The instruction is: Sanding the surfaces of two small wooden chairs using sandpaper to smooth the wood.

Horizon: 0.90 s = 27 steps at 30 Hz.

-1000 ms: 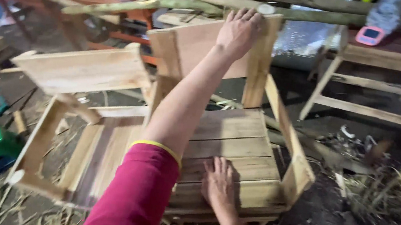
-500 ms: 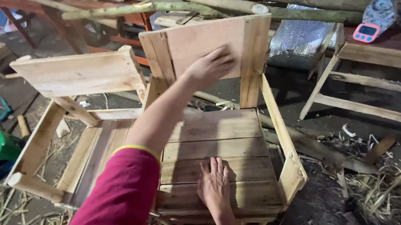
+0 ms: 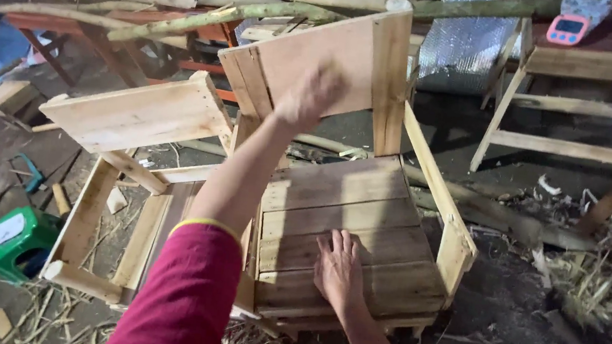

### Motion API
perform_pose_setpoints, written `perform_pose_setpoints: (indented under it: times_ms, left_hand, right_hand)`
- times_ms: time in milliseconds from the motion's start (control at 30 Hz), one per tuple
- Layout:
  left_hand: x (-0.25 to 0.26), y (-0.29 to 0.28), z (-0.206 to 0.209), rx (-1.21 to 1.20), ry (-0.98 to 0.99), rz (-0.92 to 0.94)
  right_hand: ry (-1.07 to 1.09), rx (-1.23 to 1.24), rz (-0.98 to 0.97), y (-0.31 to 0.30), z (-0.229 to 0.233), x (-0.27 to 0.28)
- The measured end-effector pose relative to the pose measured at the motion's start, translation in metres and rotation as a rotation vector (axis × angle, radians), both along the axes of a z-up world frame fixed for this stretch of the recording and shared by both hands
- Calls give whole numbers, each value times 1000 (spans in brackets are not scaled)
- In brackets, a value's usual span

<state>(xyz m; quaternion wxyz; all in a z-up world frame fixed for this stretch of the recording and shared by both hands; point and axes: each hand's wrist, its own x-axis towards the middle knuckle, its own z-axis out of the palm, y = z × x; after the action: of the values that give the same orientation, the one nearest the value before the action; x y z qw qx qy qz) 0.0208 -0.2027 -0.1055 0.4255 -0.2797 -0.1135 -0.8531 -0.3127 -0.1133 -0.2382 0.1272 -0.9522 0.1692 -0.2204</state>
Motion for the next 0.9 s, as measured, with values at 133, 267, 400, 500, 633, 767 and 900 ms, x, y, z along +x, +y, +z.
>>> perform_pose_setpoints:
  times_ms: [133, 267, 400, 500, 633, 767, 900]
  left_hand:
    - [24, 19, -96, 1006, 1699, -801]
    - [-124, 103, 1, 708, 2393, -769]
    - [-182, 157, -7, 991, 1954, -977]
    - [-247, 201, 40, 676, 2701, -686]
    - [-268, 233, 54, 574, 2613, -994]
    - [-254, 287, 92, 79, 2354, -2198]
    - [-232, 326, 41, -230, 2181, -2400]
  right_hand:
    - [-15, -133, -58, -2, 15, 1]
    - [-637, 168, 65, -23, -16, 18]
    - [-419, 1119, 415, -33, -9, 4]
    - [-398, 1212, 584, -20, 7, -15]
    - [-623, 1381, 759, 1, -12, -11]
    - [-1018, 1810, 225, -10, 2, -9]
    - [-1141, 1585, -124, 0, 31, 4]
